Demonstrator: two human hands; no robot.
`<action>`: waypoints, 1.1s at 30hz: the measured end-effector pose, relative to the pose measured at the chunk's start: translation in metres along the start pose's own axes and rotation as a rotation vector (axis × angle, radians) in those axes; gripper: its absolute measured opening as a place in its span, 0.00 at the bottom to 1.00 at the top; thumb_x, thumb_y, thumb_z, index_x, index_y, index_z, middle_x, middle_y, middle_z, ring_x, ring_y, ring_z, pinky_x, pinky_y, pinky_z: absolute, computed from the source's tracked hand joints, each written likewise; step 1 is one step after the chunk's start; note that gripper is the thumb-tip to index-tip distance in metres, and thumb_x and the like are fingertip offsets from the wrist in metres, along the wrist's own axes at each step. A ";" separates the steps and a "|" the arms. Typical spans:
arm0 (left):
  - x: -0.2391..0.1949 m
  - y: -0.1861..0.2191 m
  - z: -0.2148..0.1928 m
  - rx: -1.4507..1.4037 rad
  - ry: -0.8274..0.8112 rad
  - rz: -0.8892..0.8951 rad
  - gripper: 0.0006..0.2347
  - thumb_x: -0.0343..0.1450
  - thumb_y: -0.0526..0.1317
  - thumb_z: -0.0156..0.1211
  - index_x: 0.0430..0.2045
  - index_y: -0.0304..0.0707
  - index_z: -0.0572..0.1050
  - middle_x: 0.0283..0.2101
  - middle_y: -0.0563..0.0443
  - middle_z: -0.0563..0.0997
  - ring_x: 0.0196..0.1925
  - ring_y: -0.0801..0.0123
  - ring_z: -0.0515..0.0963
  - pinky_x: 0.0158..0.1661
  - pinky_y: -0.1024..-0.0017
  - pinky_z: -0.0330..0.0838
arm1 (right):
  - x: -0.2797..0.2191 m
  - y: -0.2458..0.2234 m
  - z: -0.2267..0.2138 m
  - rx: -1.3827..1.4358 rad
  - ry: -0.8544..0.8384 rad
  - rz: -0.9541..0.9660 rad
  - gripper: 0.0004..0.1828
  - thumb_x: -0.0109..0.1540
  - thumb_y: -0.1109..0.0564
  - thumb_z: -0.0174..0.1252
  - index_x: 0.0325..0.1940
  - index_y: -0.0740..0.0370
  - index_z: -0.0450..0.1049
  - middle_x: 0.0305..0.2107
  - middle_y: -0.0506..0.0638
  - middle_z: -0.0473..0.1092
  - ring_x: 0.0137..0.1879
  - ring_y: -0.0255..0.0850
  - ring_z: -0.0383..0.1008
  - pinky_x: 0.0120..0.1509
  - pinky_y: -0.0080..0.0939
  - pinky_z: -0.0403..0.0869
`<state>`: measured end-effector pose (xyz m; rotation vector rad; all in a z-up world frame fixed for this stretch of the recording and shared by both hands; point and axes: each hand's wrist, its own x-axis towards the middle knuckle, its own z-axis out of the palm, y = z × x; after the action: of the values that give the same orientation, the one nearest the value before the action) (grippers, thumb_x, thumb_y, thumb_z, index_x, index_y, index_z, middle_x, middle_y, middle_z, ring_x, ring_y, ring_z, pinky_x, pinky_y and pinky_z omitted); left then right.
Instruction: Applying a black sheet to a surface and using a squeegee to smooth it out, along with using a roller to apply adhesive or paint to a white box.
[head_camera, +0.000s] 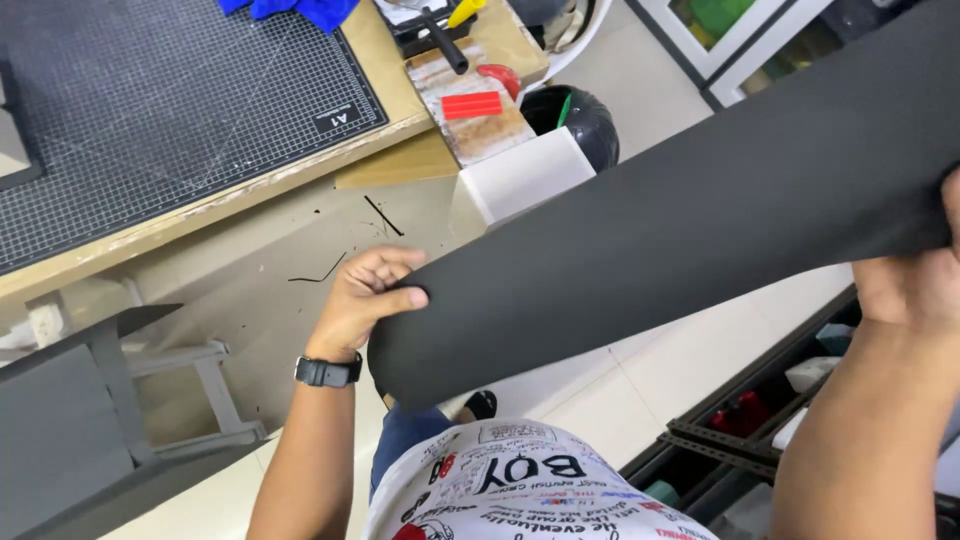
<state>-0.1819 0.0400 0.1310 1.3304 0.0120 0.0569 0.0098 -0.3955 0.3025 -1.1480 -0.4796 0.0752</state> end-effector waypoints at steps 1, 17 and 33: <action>0.003 -0.023 -0.008 -0.111 0.094 0.053 0.29 0.61 0.28 0.76 0.58 0.25 0.73 0.29 0.43 0.84 0.28 0.72 0.82 0.34 0.75 0.80 | -0.003 0.000 -0.007 0.042 0.025 0.007 0.35 0.69 0.40 0.54 0.77 0.53 0.62 0.74 0.44 0.64 0.84 0.41 0.64 0.99 0.50 0.64; 0.060 -0.056 0.034 -0.080 0.031 -0.048 0.16 0.62 0.27 0.76 0.42 0.31 0.82 0.36 0.45 0.87 0.37 0.71 0.85 0.41 0.71 0.81 | -0.033 0.010 -0.113 0.453 0.249 0.031 0.42 0.55 0.32 0.58 0.68 0.54 0.70 0.66 0.47 0.70 0.77 0.48 0.68 0.86 0.56 0.67; 0.181 -0.039 0.115 -0.028 0.245 0.015 0.10 0.74 0.33 0.63 0.50 0.37 0.79 0.37 0.49 0.87 0.34 0.78 0.84 0.33 0.81 0.83 | 0.005 0.185 -0.084 0.387 0.479 0.322 0.17 0.63 0.44 0.61 0.55 0.47 0.78 0.53 0.47 0.78 0.62 0.47 0.78 0.71 0.58 0.76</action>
<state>0.0048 -0.0718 0.1251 1.2892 0.2078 0.2316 0.0820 -0.3886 0.1124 -0.8145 0.1460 0.1594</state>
